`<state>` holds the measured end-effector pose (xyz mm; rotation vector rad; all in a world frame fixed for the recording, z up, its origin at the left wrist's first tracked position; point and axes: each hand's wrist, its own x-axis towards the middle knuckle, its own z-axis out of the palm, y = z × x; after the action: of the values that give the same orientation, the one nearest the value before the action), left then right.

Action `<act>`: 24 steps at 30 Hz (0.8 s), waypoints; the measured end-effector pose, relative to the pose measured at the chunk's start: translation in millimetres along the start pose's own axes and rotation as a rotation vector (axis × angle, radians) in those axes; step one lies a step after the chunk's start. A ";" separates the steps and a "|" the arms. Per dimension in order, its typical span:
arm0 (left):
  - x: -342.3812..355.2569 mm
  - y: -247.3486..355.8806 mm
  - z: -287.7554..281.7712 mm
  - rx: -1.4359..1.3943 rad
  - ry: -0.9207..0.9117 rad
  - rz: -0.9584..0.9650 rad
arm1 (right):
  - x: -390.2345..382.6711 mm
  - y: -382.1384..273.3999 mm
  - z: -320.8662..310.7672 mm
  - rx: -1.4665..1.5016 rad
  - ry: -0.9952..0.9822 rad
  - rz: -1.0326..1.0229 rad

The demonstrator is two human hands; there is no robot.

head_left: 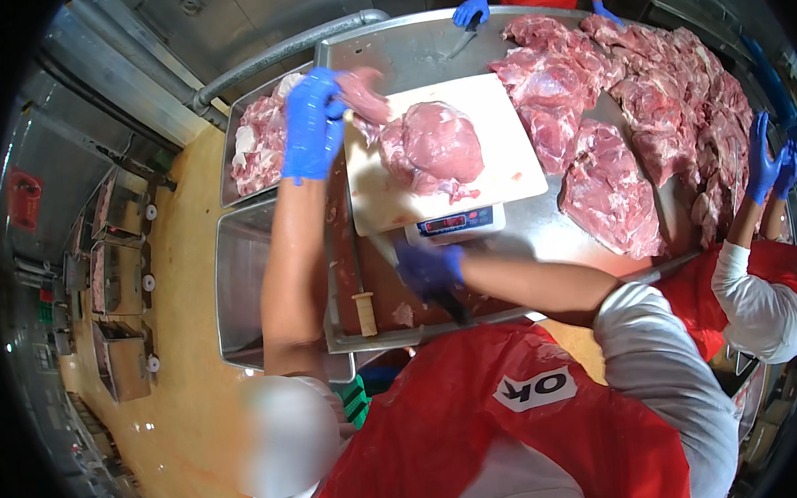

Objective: The person cuts large pieces of raw meat on a cutting board using a knife, trims fat, and places the cut portions into a green crate. The person repeatedly handles and slices the meat throughout the clip.

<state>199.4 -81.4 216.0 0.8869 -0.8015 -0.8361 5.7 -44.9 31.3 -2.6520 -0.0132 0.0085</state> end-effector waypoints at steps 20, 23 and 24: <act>57.4 -32.8 -140.7 1.283 -0.075 0.117 | -89.3 91.1 -124.1 0.574 0.921 0.613; -17.4 -84.8 -61.6 0.882 -0.096 -0.206 | -93.6 103.8 -123.7 0.587 0.675 0.592; -34.1 -88.3 -44.5 0.820 -0.071 -0.308 | -91.3 89.5 -123.6 0.440 0.827 0.550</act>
<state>198.3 -71.0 112.0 1.7458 -1.1107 -0.8066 -83.9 -183.1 98.6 -1.9687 0.8698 -0.7920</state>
